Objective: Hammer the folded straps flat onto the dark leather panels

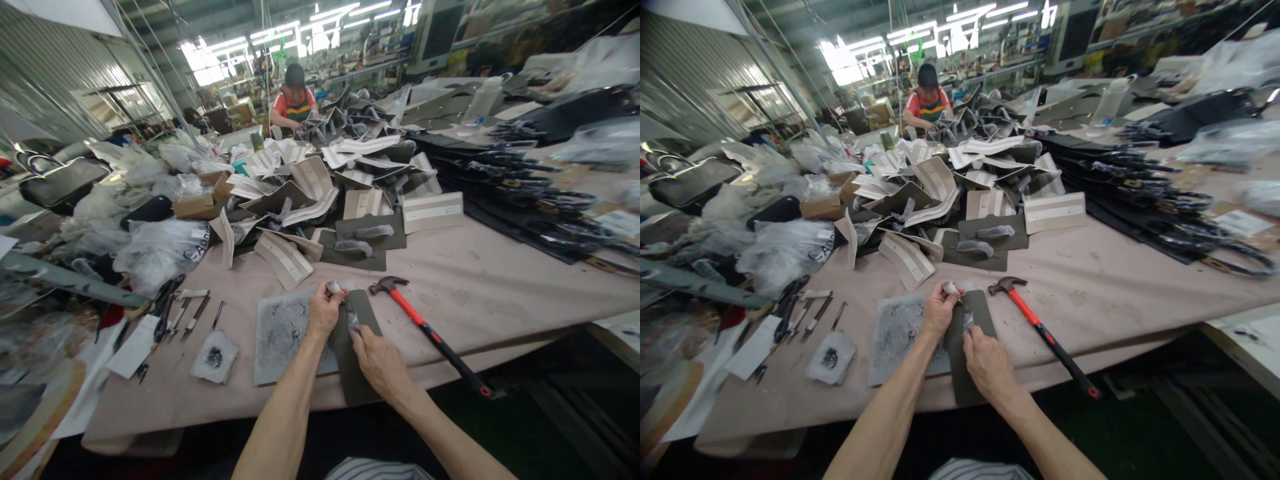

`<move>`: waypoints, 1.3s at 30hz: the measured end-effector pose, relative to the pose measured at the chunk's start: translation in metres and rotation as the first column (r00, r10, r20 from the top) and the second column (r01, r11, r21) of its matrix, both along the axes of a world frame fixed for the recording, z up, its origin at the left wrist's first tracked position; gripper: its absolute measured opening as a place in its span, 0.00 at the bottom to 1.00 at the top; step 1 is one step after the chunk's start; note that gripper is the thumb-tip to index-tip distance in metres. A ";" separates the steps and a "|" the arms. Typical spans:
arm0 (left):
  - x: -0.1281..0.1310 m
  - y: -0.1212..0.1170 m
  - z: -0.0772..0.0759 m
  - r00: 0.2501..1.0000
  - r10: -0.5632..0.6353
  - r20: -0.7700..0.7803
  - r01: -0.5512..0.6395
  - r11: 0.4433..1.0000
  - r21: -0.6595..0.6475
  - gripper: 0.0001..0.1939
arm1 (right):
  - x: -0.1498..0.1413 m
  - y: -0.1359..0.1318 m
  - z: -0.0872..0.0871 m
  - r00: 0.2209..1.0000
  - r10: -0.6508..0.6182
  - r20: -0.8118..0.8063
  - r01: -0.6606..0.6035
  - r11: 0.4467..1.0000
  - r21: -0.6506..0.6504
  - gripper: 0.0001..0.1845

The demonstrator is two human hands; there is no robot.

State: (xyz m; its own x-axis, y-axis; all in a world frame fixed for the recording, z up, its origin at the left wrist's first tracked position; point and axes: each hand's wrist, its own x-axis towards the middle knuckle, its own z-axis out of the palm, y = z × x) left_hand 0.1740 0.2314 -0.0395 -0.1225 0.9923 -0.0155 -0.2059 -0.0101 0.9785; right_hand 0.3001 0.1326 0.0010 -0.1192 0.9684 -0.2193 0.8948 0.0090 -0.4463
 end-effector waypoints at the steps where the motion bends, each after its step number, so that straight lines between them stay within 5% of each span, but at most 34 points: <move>1: 0.001 0.001 -0.002 1.000 -0.008 -0.003 0.008 1.000 -0.005 0.15 | 0.000 0.001 -0.002 1.000 0.006 -0.001 -0.006 1.000 -0.001 0.17; 15: 0.000 -0.002 -0.003 0.961 -0.110 -0.254 0.117 0.993 0.015 0.06 | 0.005 0.004 -0.006 0.998 0.039 -0.040 -0.037 0.998 0.041 0.17; 20: -0.001 -0.001 0.000 0.938 -0.140 -0.317 0.153 0.988 0.015 0.04 | 0.009 0.002 0.003 0.976 0.022 -0.218 -0.026 1.000 -0.013 0.20; 23: -0.002 0.000 0.002 0.894 -0.164 -0.417 0.196 0.980 0.036 0.04 | 0.030 0.007 0.005 0.930 -0.014 -0.368 0.042 0.997 0.068 0.22; 25: -0.002 -0.001 0.004 0.863 -0.160 -0.478 0.214 0.975 0.059 0.05 | 0.056 0.014 0.001 0.949 -0.095 -0.302 0.162 0.965 0.205 0.23; 28: 0.001 -0.004 0.005 0.838 -0.116 -0.533 0.199 0.975 0.101 0.05 | 0.102 0.024 -0.009 0.968 -0.247 0.053 0.213 0.912 0.350 0.22; 31: 0.005 -0.007 0.005 0.823 -0.057 -0.565 0.165 0.976 0.142 0.04 | 0.134 0.028 -0.018 0.936 -0.258 0.238 0.218 0.959 0.181 0.15; 35: 0.007 -0.010 0.004 0.816 -0.033 -0.577 0.161 0.972 0.171 0.05 | 0.140 0.030 -0.013 0.938 -0.337 -0.078 0.315 0.926 -0.207 0.07; 39: 0.006 -0.010 0.004 0.813 -0.030 -0.581 0.159 0.972 0.171 0.05 | 0.124 0.031 0.018 0.870 -0.369 -0.328 0.214 0.881 -0.422 0.09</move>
State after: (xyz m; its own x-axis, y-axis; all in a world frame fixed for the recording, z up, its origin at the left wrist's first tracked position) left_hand 0.1803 0.2213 -0.0358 0.0492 0.9723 0.2287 0.3789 -0.2300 0.8964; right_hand 0.4237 0.1637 0.0194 0.0059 0.8317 -0.5551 0.5815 -0.4545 -0.6747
